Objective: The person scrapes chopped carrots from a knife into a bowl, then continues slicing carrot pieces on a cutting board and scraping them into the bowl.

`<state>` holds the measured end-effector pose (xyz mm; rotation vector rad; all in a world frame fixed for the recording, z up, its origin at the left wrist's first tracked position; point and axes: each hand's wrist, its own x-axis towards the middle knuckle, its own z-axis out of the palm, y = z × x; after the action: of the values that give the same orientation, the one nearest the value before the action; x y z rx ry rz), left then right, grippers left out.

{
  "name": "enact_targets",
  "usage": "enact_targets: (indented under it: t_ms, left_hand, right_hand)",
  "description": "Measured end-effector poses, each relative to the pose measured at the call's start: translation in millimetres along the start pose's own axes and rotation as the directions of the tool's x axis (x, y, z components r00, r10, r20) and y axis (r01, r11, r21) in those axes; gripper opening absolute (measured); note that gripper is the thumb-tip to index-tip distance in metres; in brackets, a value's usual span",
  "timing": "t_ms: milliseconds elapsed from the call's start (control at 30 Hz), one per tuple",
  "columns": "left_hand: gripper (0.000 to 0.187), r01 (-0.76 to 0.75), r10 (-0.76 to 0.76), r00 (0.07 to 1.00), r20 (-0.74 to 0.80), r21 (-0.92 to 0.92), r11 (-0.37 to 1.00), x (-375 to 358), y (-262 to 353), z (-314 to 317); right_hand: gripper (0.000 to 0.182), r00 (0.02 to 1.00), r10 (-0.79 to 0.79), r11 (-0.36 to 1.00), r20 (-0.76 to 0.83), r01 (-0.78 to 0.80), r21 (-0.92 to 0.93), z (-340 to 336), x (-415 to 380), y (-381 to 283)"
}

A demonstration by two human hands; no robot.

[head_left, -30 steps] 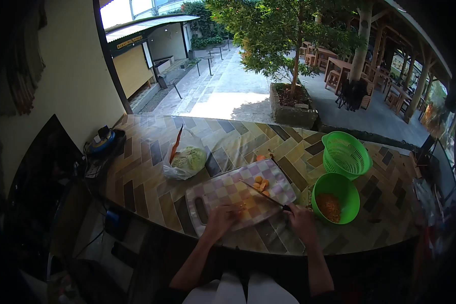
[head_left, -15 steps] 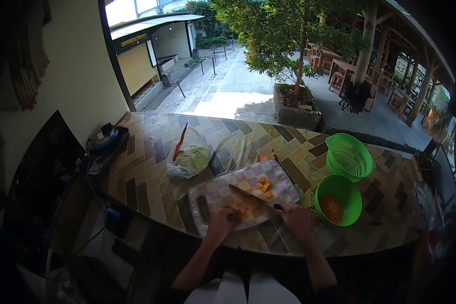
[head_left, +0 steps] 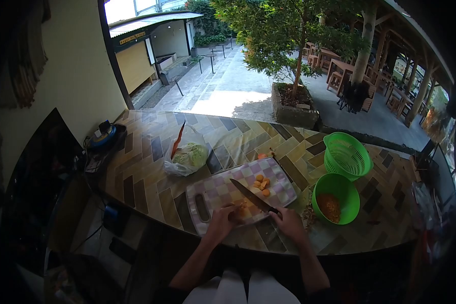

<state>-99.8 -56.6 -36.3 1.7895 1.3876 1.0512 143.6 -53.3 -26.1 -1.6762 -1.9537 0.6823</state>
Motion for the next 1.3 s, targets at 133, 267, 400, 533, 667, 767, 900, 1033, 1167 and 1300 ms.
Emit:
enact_targets:
  t_ms: [133, 267, 400, 533, 667, 767, 900, 1033, 1167, 1300]
  left_hand:
    - [0.034, 0.030, -0.030, 0.999, -0.013, 0.006, 1.000, 5, -8, 4]
    - [0.031, -0.018, 0.010, 0.993, -0.119, -0.064, 0.998, 4, -26, 13]
    - [0.032, -0.058, 0.071, 0.973, -0.218, 0.064, 0.996, -2, -9, 0]
    - [0.035, -0.045, 0.070, 0.979, -0.192, 0.128, 0.991, -9, -14, -2]
    - [0.033, -0.020, 0.043, 0.981, -0.187, 0.123, 0.992, -6, -19, 12]
    - [0.028, 0.002, 0.007, 0.984, -0.179, 0.052, 0.999, -2, -15, 16]
    - [0.021, -0.029, 0.034, 0.972, -0.232, 0.026, 0.999, 4, -16, 26]
    - [0.019, -0.032, 0.017, 0.968, -0.251, -0.054, 0.998, 7, -10, 28]
    - [0.019, -0.032, 0.019, 0.967, -0.253, -0.047, 0.998, 8, -8, 28]
    - [0.017, -0.059, 0.045, 0.965, -0.258, -0.047, 0.997, 15, 5, 29]
  right_hand:
    - [0.035, 0.997, 0.009, 1.000, 0.077, -0.009, -0.001, 12, 1, -13]
    - [0.030, 0.999, -0.015, 0.974, 0.029, 0.008, 0.228, 36, -2, -2]
    - [0.030, 0.993, 0.089, 0.950, -0.081, -0.060, 0.306, 28, -14, -5]
    - [0.032, 0.987, 0.063, 0.979, -0.147, -0.033, 0.202, 27, -25, 1]
    - [0.035, 0.981, 0.183, 0.974, -0.058, -0.173, 0.145, 23, -34, -23]
    - [0.038, 0.978, 0.198, 0.975, -0.070, -0.189, 0.115, 34, -38, -25]
    - [0.039, 0.981, 0.182, 0.980, -0.069, -0.174, 0.099, 41, -45, -31]
    - [0.040, 0.982, 0.175, 0.980, -0.075, -0.166, 0.109, 50, -49, -35]
    - [0.040, 0.979, 0.164, 0.966, -0.118, -0.135, 0.219, 56, -48, -26]
    - [0.037, 0.972, 0.214, 0.915, -0.097, -0.164, 0.369, 52, -46, -16]
